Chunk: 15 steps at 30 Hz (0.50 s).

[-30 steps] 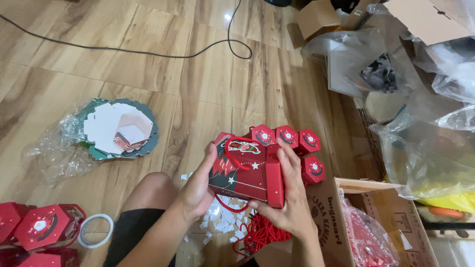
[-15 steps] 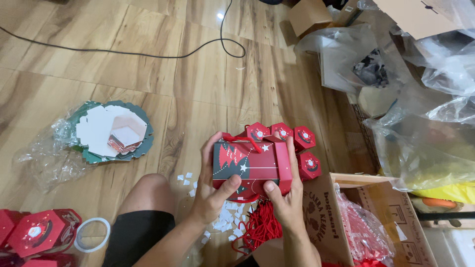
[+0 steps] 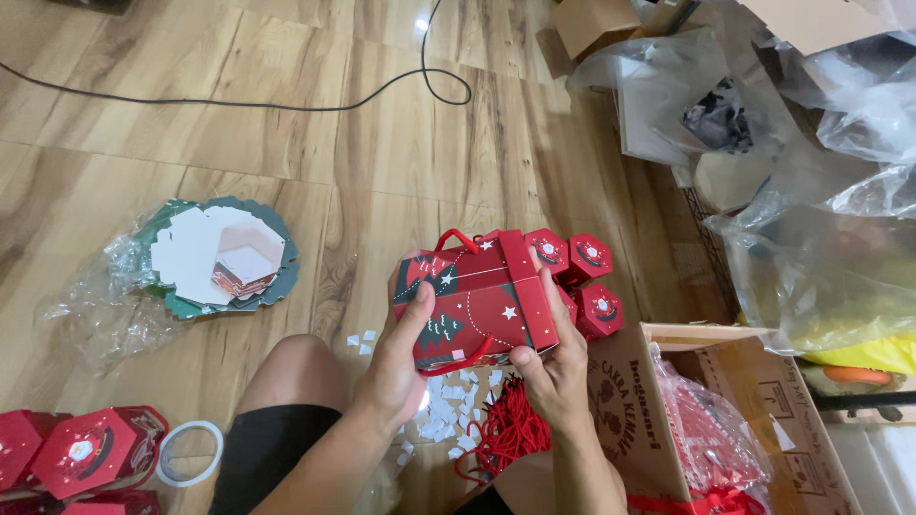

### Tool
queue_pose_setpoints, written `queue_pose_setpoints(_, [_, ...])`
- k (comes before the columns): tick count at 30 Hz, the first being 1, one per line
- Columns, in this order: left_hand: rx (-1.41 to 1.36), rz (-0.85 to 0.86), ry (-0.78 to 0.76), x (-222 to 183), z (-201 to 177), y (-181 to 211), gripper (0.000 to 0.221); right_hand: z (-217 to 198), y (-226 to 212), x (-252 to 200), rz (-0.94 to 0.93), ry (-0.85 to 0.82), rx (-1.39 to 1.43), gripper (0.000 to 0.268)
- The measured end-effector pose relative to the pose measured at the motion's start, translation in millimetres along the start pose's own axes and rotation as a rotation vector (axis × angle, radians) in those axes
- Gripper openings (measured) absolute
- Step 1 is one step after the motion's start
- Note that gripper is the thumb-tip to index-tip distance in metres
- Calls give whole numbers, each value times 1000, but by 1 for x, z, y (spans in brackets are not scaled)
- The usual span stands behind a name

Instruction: The person assembles Christmas-themed gift boxes by folding the cardboard panels and threading red strings through precut holes to create handles by hand.

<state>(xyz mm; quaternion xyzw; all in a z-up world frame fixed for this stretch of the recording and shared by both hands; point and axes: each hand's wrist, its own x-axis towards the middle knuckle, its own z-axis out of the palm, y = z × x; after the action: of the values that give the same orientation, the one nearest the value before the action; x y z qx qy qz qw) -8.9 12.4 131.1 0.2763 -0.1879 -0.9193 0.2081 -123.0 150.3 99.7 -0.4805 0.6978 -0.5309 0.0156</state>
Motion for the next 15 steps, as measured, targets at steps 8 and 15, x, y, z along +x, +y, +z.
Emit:
queue_pose_setpoints(8, [-7,-125,48,-4,8,-3,66,5,2,-3,-82,174,-252,77])
queue_pose_setpoints(15, [553,403,-426,7,-31,-13,90,-2,18,-9,29,348,-349,57])
